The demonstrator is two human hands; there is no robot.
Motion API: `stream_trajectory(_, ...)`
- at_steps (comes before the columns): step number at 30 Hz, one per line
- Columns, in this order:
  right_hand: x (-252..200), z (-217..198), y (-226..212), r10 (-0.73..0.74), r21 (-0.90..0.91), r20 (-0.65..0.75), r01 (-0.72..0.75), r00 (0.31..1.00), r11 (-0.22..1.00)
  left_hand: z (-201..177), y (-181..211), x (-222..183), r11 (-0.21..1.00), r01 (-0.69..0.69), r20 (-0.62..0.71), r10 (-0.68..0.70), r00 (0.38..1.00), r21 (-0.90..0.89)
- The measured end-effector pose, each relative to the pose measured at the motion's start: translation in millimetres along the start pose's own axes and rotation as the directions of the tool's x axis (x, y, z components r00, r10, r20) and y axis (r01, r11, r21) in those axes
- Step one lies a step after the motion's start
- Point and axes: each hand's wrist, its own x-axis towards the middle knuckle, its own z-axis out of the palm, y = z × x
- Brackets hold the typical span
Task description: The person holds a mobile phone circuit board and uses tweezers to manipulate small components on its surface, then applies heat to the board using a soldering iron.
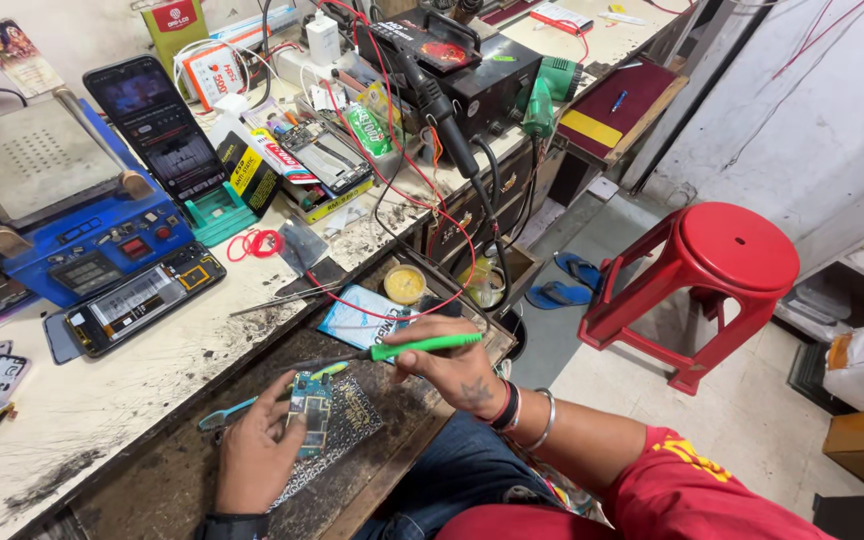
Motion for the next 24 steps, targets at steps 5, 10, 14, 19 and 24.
stream_trajectory(5, -14.3, -3.1, 17.6, 0.102, 0.050, -0.034, -0.101, 0.994, 0.994, 0.6, 0.7, -1.5, 1.000, 0.030, -0.011, -0.030, 0.999, 0.006)
stream_trajectory(10, -21.6, -6.3, 29.4, 0.095, -0.108, -0.023, -0.097, 0.995, 0.989, -3.4, 10.1, 0.5, 0.985, 0.142, 0.007, -0.144, 0.990, 0.097)
stream_trajectory(14, -24.9, -5.3, 45.8, 0.116, -0.181, -0.057, -0.124, 0.992, 0.976, -3.7, 11.4, -3.3, 0.995, 0.017, -0.035, -0.013, 0.999, 0.096)
stream_trajectory(19, -27.4, -9.6, 57.1, -0.014, -0.371, -0.072, -0.014, 0.997, 0.929, -7.9, 21.3, -9.9, 0.990, 0.001, -0.075, 0.010, 0.997, 0.138)
stream_trajectory(24, -34.2, -17.5, 74.6, 0.101, -0.306, -0.214, -0.165, 0.972, 0.938, -10.0, 16.1, -8.1, 0.977, -0.182, -0.100, 0.194, 0.976, 0.113)
